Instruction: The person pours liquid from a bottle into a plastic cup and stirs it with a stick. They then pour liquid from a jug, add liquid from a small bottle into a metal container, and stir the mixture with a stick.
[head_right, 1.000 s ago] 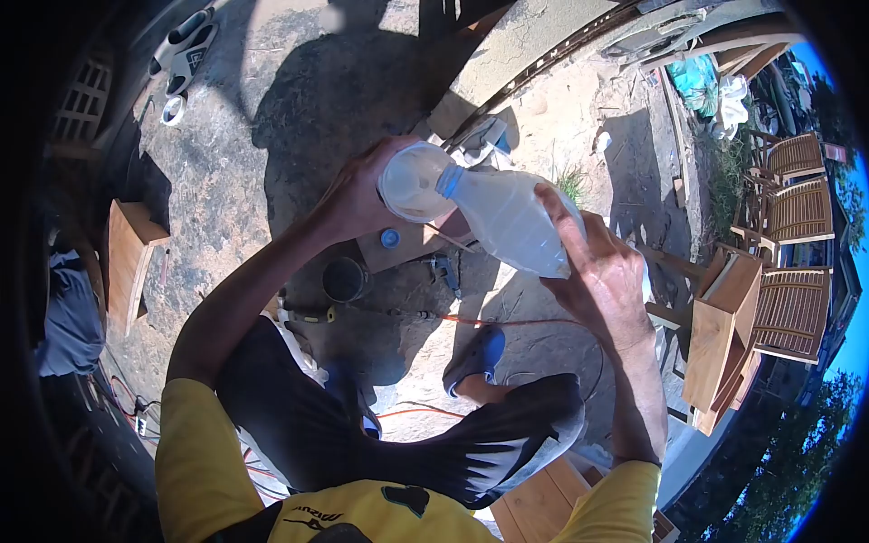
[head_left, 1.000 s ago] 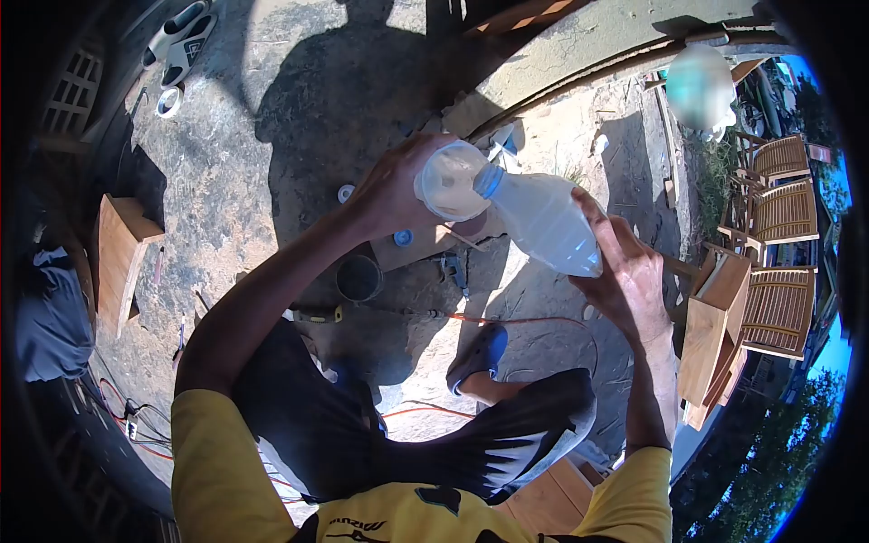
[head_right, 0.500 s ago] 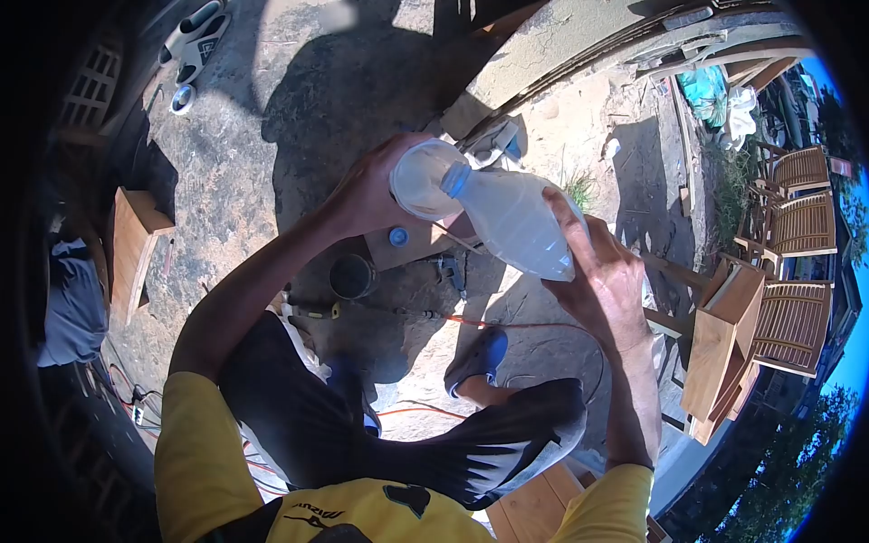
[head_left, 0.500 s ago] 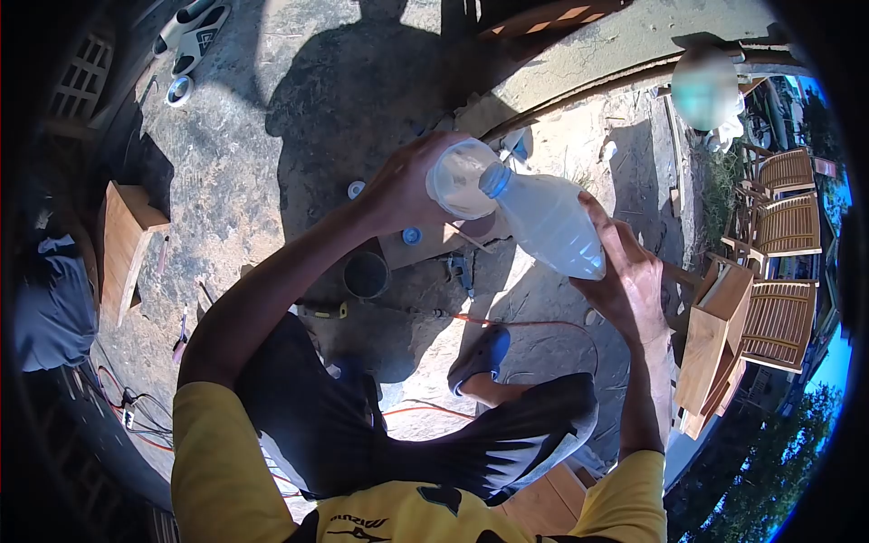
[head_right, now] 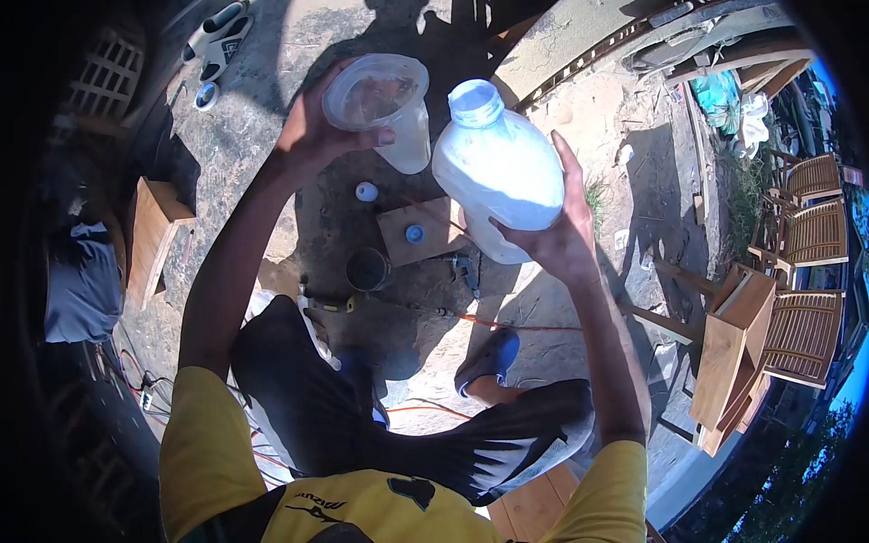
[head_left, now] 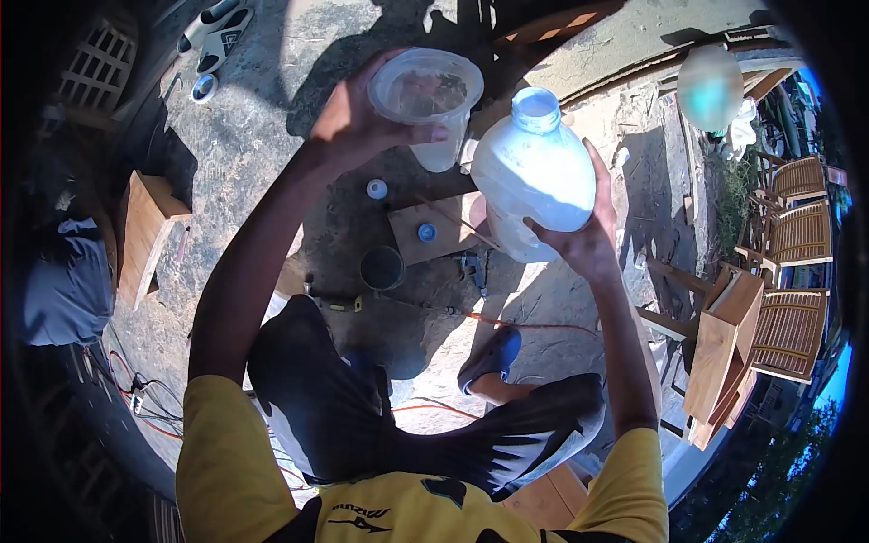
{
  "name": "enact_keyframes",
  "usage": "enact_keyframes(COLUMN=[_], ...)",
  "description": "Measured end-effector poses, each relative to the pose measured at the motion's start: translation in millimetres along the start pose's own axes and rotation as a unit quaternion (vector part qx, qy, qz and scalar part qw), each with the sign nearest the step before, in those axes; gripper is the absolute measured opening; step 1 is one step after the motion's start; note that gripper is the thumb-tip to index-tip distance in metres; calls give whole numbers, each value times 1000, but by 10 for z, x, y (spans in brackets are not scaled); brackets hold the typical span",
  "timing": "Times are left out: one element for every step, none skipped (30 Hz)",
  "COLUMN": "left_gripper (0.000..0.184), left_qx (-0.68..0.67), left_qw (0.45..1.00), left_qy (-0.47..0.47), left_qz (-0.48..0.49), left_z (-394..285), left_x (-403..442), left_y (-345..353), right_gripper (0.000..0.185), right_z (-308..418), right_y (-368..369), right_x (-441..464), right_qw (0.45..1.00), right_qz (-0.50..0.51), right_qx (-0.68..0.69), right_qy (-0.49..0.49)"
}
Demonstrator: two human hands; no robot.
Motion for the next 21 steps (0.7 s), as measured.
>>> enact_keyframes(left_gripper=[88,85,82,78,78,77,76,77,77,77,78,76,72,71,69,69,69,71,71,73,75], left_qx=[-8,15,37,55,61,50,38,33,38,32,24,57,66,68,70,76,79,79,76,69,62], left_qw=[999,999,997,995,995,991,986,982,982,977,972,961,955,950,944,943,941,941,941,945,948], left_qy=[11,5,0,28,26,35,44,20,18,1,-14,-36,-40,-43,-50,-53,-57,-58,-62,-40,-18], left_qz=[-31,-48,-63,-78,-79,-119,-157,-185,-186,-211,-235,-269,-287,-303,-318,-320,-323,-324,-323,-318,-312], left_z=[-48,-78,-95,-94,-97,-102,-112,-130,-129,-112,-103,-184,-192,-226,-257,-261,-255,-258,-211,-165,-125], left_x=[-17,-51,-92,-143,-212,-270,-334,-421,-507,-596,-663,-747,-830,-891,-956,-1015,-1068,-1108,-1132,-1150,-1171], left_y=[-126,-249,-370,-501,-584,-670,-754,-822,-910,-1004,-1042,-1049,-1081,-1084,-1087,-1093,-1084,-1066,-1041,-1022,-1003], right_gripper=[117,115,113,107,106,105,104,104,104,103,103,102,102,103,103,103,104,104,104,105,105], right_z=[-109,-171,-205,-223,-379,-302,-225,-221,-285,-355,-446,-556,-657,-674,-715,-770,-860,-954,-1032,-1075,-1121], right_y=[122,274,417,548,763,926,1087,1227,1372,1515,1650,1786,1917,2007,2075,2127,2159,2181,2203,2212,2207], right_x=[78,164,256,357,415,498,563,648,754,837,912,990,1076,1129,1142,1141,1133,1117,1098,1086,1051], right_qw=[1000,998,992,993,984,980,977,976,977,977,977,978,978,975,975,978,981,982,981,978,979], right_qz=[3,-2,-9,-8,-42,-58,-76,-76,-81,-86,-88,-109,-129,-140,-140,-143,-146,-143,-139,-136,-134], right_qx=[8,35,62,39,115,125,135,141,157,172,173,155,136,135,137,121,104,100,113,127,125], right_qy=[-5,-57,-108,-109,-129,-140,-149,-150,-123,-93,-90,-90,-92,-111,-107,-89,-70,-66,-78,-91,-88])
Point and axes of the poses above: each hand's wrist, its own x-axis towards the middle knuckle, its own y-axis out of the palm, z = x × y, the point moved 1 cm from there along x, towards the middle knuckle, and after that the axes turned 8 degrees about x, right-handed, at the moved point
